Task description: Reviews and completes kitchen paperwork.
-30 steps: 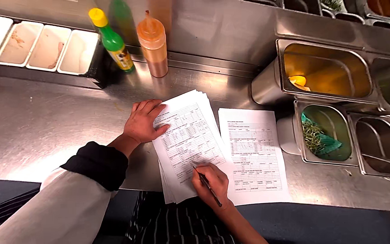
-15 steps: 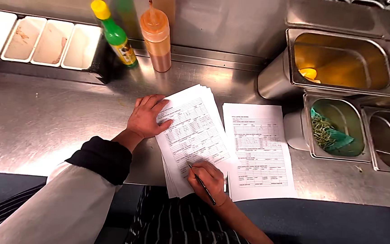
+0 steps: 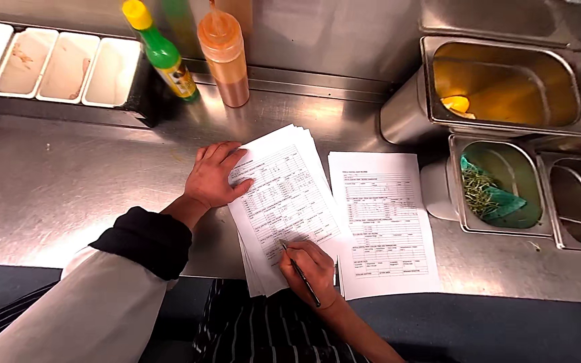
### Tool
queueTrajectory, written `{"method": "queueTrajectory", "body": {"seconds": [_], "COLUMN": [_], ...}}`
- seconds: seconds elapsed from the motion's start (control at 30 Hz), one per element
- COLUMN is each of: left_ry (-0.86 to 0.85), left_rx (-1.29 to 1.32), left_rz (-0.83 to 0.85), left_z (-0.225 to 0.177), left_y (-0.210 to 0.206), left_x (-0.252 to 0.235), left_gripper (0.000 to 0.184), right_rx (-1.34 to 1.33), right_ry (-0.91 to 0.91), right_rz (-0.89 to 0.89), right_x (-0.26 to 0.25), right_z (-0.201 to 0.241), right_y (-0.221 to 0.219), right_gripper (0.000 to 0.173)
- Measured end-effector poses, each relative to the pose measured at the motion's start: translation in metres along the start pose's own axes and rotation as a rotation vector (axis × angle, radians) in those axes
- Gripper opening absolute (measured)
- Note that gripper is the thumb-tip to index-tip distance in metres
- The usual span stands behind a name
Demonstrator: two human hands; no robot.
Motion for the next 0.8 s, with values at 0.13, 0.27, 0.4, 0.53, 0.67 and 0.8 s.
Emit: {"method": "queueTrajectory", "body": {"seconds": [0.13, 0.27, 0.4, 0.53, 0.67, 0.8], "left_ry": [0.001, 0.0, 0.019, 0.015, 0.007, 0.0], "left_rx": [0.0, 0.0, 0.003, -0.003, -0.014, -0.019], "left_rz": [0.007, -0.005, 0.027, 0.026, 0.013, -0.001], "left_z": [0.0, -0.0001, -0.0009, -0.0011, 0.0007, 0.0006], "left_y": [0.0, 0.0003, 0.0012, 0.0009, -0.0005, -0.0009], "left_x": [0.0013, 0.0014, -0.0002, 0.0001, 0.0008, 0.0016], "left_gripper": [0.07, 0.07, 0.069, 0.069, 0.071, 0.071], "right_rx": [0.023, 0.011, 0.028, 0.037, 0.037, -0.014], "right_ry": [-0.021, -0.036, -0.039, -0.056, -0.063, -0.029], "right_rz": [-0.005, -0.021, -0.016, -0.031, -0.045, -0.034], "right_x": [0.001, 0.0011, -0.0002, 0.0006, 0.0009, 0.0025], "right_z": [0.0, -0.0016, -0.0009, -0.0015, -0.0035, -0.0013], "right_y": [-0.0003, 0.0011, 0.0012, 0.0028, 0.0032, 0.0043], "right_gripper": [0.012, 0.014, 0.013, 0.014, 0.014, 0.013]}}
Point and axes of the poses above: each hand's wrist, its own x-axis away from the middle knuckle, its own y-axis out of the back of the hand, z = x × y, the point moved 9 cm from there along -x, towards the middle knuckle, and after that the axes turned 1 degree about z, right-handed, at the moved point
